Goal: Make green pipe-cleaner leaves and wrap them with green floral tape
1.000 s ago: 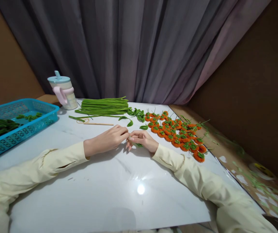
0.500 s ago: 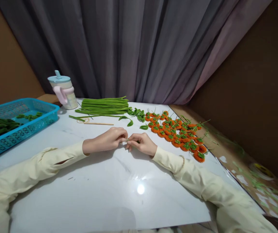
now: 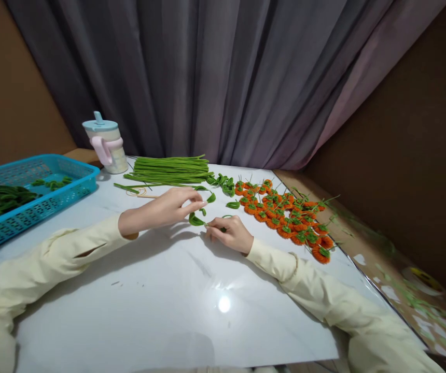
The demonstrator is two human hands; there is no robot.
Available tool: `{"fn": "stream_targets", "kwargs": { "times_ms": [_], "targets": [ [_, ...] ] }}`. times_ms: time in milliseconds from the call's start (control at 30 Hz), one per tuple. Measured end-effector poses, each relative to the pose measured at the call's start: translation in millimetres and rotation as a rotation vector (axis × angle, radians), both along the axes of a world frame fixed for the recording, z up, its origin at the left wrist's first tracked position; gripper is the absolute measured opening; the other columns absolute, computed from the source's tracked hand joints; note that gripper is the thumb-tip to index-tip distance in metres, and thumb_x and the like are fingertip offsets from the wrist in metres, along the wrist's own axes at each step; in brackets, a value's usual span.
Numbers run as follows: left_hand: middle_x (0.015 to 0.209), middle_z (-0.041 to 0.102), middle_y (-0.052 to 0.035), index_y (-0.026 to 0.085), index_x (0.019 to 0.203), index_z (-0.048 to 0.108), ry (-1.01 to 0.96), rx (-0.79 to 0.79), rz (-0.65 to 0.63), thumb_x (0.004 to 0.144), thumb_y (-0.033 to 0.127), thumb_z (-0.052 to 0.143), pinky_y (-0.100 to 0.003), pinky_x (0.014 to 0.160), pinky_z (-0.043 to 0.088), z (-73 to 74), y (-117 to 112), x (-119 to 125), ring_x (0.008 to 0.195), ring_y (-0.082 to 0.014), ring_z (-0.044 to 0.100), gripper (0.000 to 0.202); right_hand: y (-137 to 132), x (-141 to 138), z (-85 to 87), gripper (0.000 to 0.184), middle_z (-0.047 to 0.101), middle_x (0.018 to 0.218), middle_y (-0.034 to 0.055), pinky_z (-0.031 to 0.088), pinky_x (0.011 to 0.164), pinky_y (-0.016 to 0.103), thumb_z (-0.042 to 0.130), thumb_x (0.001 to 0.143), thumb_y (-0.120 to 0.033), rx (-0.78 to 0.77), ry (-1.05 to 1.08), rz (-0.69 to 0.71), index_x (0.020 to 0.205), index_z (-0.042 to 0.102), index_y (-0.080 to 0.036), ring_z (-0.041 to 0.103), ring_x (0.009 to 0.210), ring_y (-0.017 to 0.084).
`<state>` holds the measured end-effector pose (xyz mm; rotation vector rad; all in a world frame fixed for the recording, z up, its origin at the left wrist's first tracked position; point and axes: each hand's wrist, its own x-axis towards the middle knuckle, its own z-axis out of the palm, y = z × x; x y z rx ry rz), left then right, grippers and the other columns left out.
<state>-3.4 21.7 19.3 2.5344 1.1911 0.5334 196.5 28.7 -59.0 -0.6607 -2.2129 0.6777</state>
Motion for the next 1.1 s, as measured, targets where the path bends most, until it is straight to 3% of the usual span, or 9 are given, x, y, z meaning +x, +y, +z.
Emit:
{"fn": "stream_targets", "kwargs": {
  "times_ms": [67, 167, 300, 467, 567, 667, 800, 1100],
  "targets": [
    [0.109, 0.060, -0.0105, 0.015, 0.096, 0.058, 0.113, 0.365, -0.100, 0.088, 0.041, 0.044, -0.037, 0.087, 0.034, 1.6, -9, 1, 0.104, -0.0252, 0.050, 0.030, -2, -1, 4.2, 0.024, 0.062, 0.053, -0.0005, 0.046, 0.056, 0.020, 0.053, 0.085, -0.028, -0.214, 0.027, 0.012, 0.068, 0.063, -0.015, 0.057, 0.048, 0.011],
    [0.100, 0.063, -0.0095, 0.016, 0.087, 0.058, 0.341, 0.628, -0.252, 0.088, 0.028, 0.049, -0.042, 0.095, 0.024, -8.6, -16, 6, 0.114, -0.0257, 0.044, 0.015, -1, -2, 6.0, 0.026, 0.065, 0.060, 0.0016, 0.048, 0.057, 0.023, 0.059, 0.081, -0.035, -0.503, 0.153, 0.122, 0.068, 0.062, -0.013, 0.059, 0.050, 0.013],
    [0.087, 0.064, -0.0087, 0.015, 0.081, 0.057, 0.403, 0.742, -0.317, 0.087, 0.006, 0.039, -0.040, 0.097, 0.023, -28.4, -9, 9, 0.104, -0.0200, 0.051, 0.021, 3, -2, 5.5, 0.031, 0.066, 0.064, 0.0057, 0.048, 0.053, 0.025, 0.067, 0.074, -0.040, -0.732, 0.291, 0.227, 0.069, 0.059, -0.011, 0.059, 0.049, 0.014],
    [0.087, 0.062, -0.0077, 0.015, 0.079, 0.056, 0.276, 0.623, -0.323, 0.087, 0.006, 0.037, -0.039, 0.094, 0.023, -32.5, 2, 4, 0.089, -0.0154, 0.057, 0.023, 5, -2, 4.5, 0.030, 0.066, 0.064, 0.0069, 0.047, 0.051, 0.024, 0.068, 0.073, -0.038, -0.726, 0.296, 0.247, 0.073, 0.060, -0.010, 0.058, 0.049, 0.013],
    [0.091, 0.062, -0.0089, 0.015, 0.084, 0.057, 0.252, 0.504, -0.296, 0.089, 0.021, 0.046, -0.039, 0.091, 0.024, -26.0, 3, 0, 0.094, -0.0183, 0.055, 0.014, 2, -2, 3.5, 0.026, 0.065, 0.061, 0.0050, 0.047, 0.050, 0.024, 0.063, 0.078, -0.037, -0.570, 0.271, 0.182, 0.072, 0.060, -0.012, 0.057, 0.046, 0.013],
    [0.090, 0.063, -0.0075, 0.016, 0.087, 0.057, 0.261, 0.400, -0.326, 0.088, 0.031, 0.049, -0.039, 0.090, 0.024, -18.1, 1, -2, 0.102, -0.0210, 0.050, 0.017, -2, -1, 3.6, 0.022, 0.063, 0.056, 0.0020, 0.047, 0.056, 0.023, 0.056, 0.084, -0.029, -0.223, 0.162, 0.048, 0.070, 0.061, -0.014, 0.058, 0.048, 0.013],
    [0.084, 0.065, -0.0050, 0.018, 0.087, 0.059, 0.275, 0.373, -0.354, 0.090, 0.025, 0.045, -0.040, 0.090, 0.021, -13.5, -1, -2, 0.108, -0.0221, 0.047, 0.016, -5, -1, 1.0, 0.017, 0.063, 0.057, 0.0010, 0.045, 0.056, 0.021, 0.048, 0.086, -0.020, 0.161, 0.101, -0.020, 0.077, 0.062, -0.015, 0.057, 0.050, 0.011],
    [0.083, 0.065, -0.0070, 0.017, 0.090, 0.060, 0.284, 0.400, -0.296, 0.088, 0.028, 0.043, -0.041, 0.088, 0.024, -6.9, -10, 0, 0.106, -0.0238, 0.048, 0.020, 2, 1, -9.1, 0.018, 0.054, 0.057, 0.0040, 0.038, 0.053, 0.027, 0.036, 0.087, -0.009, 0.691, -0.044, -0.044, 0.089, 0.054, -0.013, 0.048, 0.052, 0.015]
  ]
}}
